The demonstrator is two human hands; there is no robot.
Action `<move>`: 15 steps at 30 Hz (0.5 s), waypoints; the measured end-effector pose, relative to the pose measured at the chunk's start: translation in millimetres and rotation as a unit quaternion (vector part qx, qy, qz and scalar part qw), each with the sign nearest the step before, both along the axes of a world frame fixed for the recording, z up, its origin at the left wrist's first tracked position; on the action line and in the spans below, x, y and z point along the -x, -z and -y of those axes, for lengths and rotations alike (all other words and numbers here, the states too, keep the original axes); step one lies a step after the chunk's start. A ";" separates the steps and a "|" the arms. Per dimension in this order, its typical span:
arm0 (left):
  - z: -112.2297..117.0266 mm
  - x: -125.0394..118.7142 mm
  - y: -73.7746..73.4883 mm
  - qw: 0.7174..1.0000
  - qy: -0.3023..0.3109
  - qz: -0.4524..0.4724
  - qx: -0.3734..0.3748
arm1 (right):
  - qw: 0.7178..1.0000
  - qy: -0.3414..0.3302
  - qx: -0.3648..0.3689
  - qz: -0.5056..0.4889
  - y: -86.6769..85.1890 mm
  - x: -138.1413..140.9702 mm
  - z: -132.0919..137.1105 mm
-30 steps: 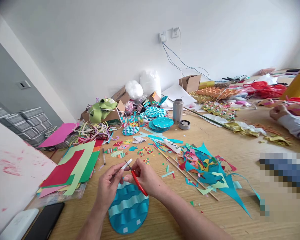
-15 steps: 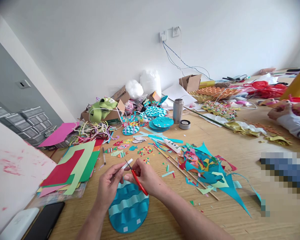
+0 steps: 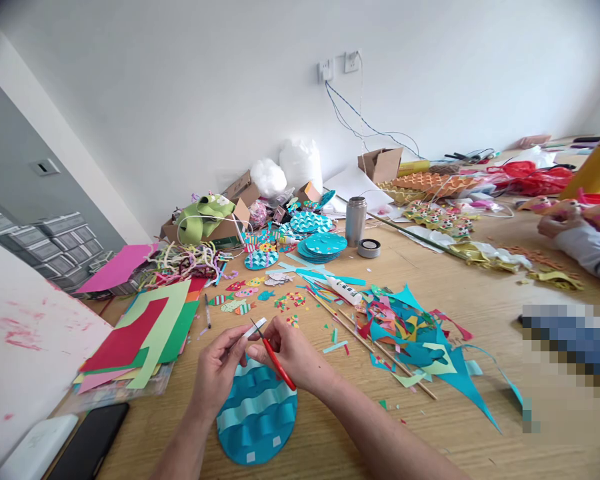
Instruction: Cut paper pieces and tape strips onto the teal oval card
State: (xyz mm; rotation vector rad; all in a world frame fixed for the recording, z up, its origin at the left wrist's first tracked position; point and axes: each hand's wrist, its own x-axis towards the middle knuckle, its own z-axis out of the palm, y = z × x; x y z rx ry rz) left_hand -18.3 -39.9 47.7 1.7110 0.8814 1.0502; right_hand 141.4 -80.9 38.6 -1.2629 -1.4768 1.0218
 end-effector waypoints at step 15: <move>-0.4 0.0 0.6 1.000 0.004 -0.006 0.006 | 0.998 0.036 -0.013 0.051 5.2 -1.7 -2.1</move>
